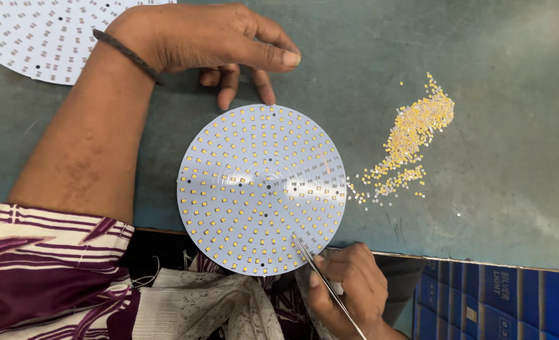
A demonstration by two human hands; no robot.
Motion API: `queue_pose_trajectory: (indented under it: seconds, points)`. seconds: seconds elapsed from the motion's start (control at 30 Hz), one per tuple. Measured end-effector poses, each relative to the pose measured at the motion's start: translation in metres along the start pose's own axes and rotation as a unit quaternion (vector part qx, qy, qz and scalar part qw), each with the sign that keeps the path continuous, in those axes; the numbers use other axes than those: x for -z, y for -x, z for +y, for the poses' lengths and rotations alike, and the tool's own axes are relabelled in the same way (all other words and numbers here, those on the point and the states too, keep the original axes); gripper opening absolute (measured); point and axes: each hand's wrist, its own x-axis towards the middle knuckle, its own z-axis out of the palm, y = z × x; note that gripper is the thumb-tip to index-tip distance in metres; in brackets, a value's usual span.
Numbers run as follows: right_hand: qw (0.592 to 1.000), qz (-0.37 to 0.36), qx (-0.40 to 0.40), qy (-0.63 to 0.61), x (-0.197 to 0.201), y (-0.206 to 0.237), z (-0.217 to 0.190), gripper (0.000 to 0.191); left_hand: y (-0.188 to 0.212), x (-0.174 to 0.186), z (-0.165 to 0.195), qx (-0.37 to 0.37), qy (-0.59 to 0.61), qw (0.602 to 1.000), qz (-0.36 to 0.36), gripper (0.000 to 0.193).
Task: The person uses tweezers to pick small yellow SMD LED components one at a time from a pile on the workbench and places them onto the marked pads of a round white LED PCB, steadying the board with the other hand and rotating it to reach new pads. They continue filling successive circular boards with components.
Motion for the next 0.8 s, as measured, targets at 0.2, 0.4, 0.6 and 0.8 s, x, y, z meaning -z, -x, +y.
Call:
queue_pose_trajectory:
  seconds: [0.2,0.4,0.6,0.8]
  points:
    - [0.999,-0.010,-0.024,0.021,0.000,-0.003,-0.003,0.015,0.002,0.000,0.000,-0.007,-0.004,1.000,0.004,0.082]
    - [0.999,0.003,-0.038,0.010,0.004,-0.005,-0.003,0.016,0.001,-0.001,0.002,0.001,-0.013,1.000,0.005,0.082]
    - [0.999,-0.024,-0.041,0.007,0.020,-0.017,0.013,0.019,0.000,-0.001,0.003,0.003,-0.010,1.000,-0.001,0.081]
    - [0.999,-0.030,-0.020,0.012,0.018,-0.018,0.015,0.017,0.000,0.000,0.001,0.000,-0.013,1.000,0.000,0.082]
